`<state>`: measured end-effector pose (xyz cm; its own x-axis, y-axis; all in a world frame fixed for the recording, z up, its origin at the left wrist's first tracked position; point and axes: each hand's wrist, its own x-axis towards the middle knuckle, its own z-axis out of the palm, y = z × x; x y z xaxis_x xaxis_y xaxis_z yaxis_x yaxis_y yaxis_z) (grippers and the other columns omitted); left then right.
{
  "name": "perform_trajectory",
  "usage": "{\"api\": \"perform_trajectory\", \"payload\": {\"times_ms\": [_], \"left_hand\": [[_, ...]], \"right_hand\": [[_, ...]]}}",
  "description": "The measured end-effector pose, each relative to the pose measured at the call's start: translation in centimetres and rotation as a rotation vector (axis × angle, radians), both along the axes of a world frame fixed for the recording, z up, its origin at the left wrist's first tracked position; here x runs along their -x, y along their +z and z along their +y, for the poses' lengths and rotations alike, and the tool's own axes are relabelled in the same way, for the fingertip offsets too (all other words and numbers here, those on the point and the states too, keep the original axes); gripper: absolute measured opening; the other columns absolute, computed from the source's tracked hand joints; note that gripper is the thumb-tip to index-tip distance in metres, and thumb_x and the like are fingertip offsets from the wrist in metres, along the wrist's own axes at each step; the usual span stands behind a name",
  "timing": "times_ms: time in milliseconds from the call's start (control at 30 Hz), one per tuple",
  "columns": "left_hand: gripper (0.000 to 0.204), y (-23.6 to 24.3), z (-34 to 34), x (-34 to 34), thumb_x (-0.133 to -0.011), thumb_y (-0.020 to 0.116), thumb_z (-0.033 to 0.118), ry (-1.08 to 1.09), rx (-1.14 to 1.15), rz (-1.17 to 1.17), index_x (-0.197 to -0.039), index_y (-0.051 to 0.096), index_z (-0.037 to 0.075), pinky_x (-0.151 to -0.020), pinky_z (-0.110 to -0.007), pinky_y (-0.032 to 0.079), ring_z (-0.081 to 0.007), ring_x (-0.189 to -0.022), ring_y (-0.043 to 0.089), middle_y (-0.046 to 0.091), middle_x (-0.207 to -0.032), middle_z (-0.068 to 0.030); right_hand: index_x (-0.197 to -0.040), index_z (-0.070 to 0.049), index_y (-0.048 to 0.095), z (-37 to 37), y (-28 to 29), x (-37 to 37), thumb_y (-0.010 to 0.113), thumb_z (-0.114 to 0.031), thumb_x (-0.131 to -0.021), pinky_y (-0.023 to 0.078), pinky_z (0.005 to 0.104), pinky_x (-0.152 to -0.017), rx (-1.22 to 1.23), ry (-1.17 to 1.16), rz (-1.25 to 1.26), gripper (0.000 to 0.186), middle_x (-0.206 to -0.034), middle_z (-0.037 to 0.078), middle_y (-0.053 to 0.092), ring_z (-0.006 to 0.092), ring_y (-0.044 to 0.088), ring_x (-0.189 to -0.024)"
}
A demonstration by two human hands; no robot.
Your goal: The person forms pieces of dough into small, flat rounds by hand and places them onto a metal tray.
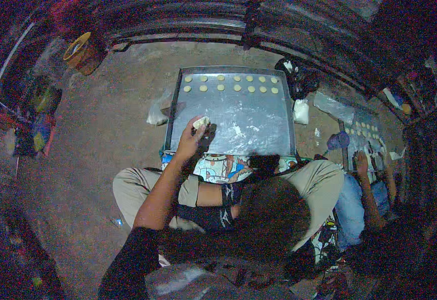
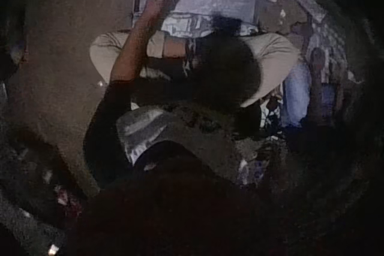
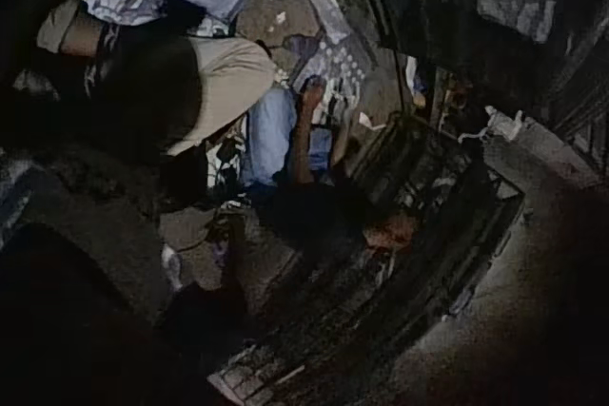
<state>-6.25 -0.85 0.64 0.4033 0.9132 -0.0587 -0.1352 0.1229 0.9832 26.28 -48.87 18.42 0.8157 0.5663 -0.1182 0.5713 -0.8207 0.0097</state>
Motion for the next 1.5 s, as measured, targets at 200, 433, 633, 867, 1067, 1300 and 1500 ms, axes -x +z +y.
{"api": "perform_trajectory", "payload": {"times_ms": [200, 433, 633, 867, 1067, 1300, 1500], "left_hand": [[0.036, 1.8, -0.7, -0.5, -0.1, 0.059, 0.024, 0.018, 0.076, 0.086, -0.131, 0.052, 0.008, -0.086, -0.032, 0.052, -0.0186, -0.1, 0.063, 0.066, -0.113, -0.0085], [0.043, 1.1, -0.2, -1.0, -0.099, 0.06, 0.022, -0.059, -0.032, 0.177, -0.137, 0.048, 0.007, -0.093, -0.033, 0.049, -0.0196, -0.105, 0.061, 0.062, -0.121, -0.0105], [0.038, -0.6, 0.4, -1.0, -0.095, 0.064, 0.024, -0.063, -0.187, 0.282, -0.127, 0.055, 0.004, -0.081, -0.039, 0.056, -0.0246, -0.096, 0.067, 0.067, -0.112, -0.0127], [0.053, 1.2, -2.8, 0.0, -0.09, 0.07, 0.016, -0.094, 0.115, 0.042, -0.133, 0.043, 0.004, -0.079, -0.037, 0.056, -0.0233, -0.1, 0.063, 0.062, -0.112, -0.0135], [0.063, -1.0, -3.1, -0.2, -0.088, 0.072, 0.013, -0.082, 0.102, -0.116, -0.139, 0.036, 0.005, -0.084, -0.035, 0.054, -0.0234, -0.099, 0.063, 0.061, -0.116, -0.014], [0.054, 1.5, -2.9, -2.4, -0.083, 0.079, 0.023, -0.22, 0.002, 0.123, -0.127, 0.058, 0.0, -0.086, -0.03, 0.051, -0.0132, -0.094, 0.062, 0.067, -0.11, -0.0068], [0.068, -0.4, 2.1, -7.9, -0.07, 0.082, 0.03, -0.168, -0.677, 0.548, -0.129, 0.057, 0.004, -0.103, -0.046, 0.041, -0.0381, -0.118, 0.054, 0.06, -0.125, -0.0195]], "right_hand": [[-0.113, -0.001, 0.067, -1.3, 1.3, -0.7, 0.067, -0.029, -0.091, 0.052, 0.0396, -0.081, 0.055, 0.024, 0.029, 0.036, -0.098, 0.017, 0.071, 0.0269, 0.067, -0.086], [-0.113, -0.001, 0.067, -0.8, 7.8, -0.5, 0.069, -0.03, -0.09, 0.052, 0.0396, -0.08, 0.22, 0.027, 0.06, 0.037, -0.096, 0.017, 0.071, 0.0267, 0.068, -0.084], [-0.113, -0.002, 0.068, 6.5, 18.7, -0.4, 0.071, -0.031, -0.089, 0.052, 0.0396, -0.079, 0.239, 0.164, 0.089, 0.038, -0.095, 0.017, 0.072, 0.0264, 0.068, -0.083], [-0.094, -0.002, 0.073, 27.2, 17.2, 1.6, 0.063, -0.045, -0.093, 0.051, 0.0325, -0.069, -0.487, 0.814, 0.358, 0.044, -0.08, 0.008, 0.069, 0.0173, 0.065, -0.073], [-0.093, -0.006, 0.073, 42.2, -1.4, 0.7, 0.062, -0.048, -0.09, 0.053, 0.0428, -0.08, -0.182, 0.917, 0.322, 0.044, -0.093, 0.015, 0.071, 0.0304, 0.068, -0.086], [-0.124, -0.003, 0.059, 40.7, -13.9, 5.5, 0.072, -0.033, -0.088, 0.053, 0.0372, -0.089, -0.323, 0.585, 1.252, 0.049, -0.113, 0.014, 0.066, 0.0226, 0.063, -0.108], [-0.135, -0.004, 0.049, 43.2, -20.3, 6.7, 0.082, -0.024, -0.08, 0.053, 0.0381, -0.09, -0.736, 0.759, 1.04, 0.067, -0.118, 0.016, 0.064, 0.0237, 0.063, -0.108]]}}
